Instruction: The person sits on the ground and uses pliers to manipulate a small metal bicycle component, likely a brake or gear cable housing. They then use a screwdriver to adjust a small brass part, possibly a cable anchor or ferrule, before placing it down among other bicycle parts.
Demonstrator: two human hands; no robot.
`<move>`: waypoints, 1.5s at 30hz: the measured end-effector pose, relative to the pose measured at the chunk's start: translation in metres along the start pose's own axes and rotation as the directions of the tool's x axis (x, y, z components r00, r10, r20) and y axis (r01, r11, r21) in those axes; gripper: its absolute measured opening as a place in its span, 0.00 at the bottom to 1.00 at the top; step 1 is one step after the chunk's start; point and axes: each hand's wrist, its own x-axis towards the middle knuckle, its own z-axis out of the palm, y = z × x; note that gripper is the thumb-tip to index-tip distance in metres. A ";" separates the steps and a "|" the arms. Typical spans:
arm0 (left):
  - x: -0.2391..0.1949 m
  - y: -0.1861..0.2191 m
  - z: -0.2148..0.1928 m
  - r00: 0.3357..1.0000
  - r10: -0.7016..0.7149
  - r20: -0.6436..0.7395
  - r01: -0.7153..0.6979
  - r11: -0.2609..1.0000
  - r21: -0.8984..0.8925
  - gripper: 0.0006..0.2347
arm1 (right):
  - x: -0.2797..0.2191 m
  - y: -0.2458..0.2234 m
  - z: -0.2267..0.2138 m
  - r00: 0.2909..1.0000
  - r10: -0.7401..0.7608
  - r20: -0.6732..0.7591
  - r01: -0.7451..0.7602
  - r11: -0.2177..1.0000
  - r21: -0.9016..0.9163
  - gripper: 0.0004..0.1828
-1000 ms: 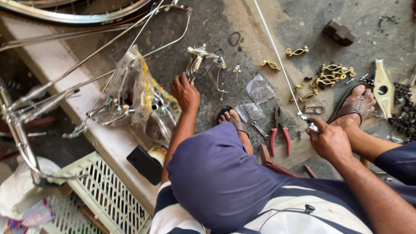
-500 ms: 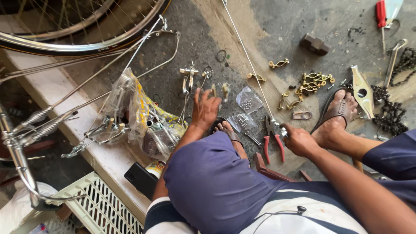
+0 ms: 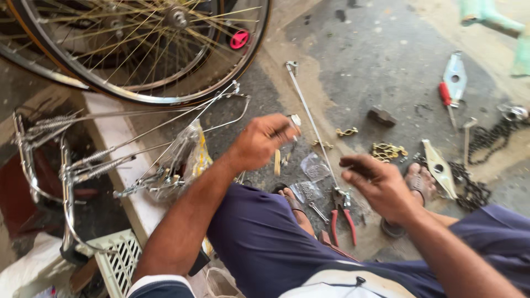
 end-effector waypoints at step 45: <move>0.003 -0.073 0.166 0.657 -0.475 0.585 0.408 0.877 0.254 0.14 | -0.012 0.107 -0.011 0.777 0.359 0.518 -0.608 0.641 0.468 0.22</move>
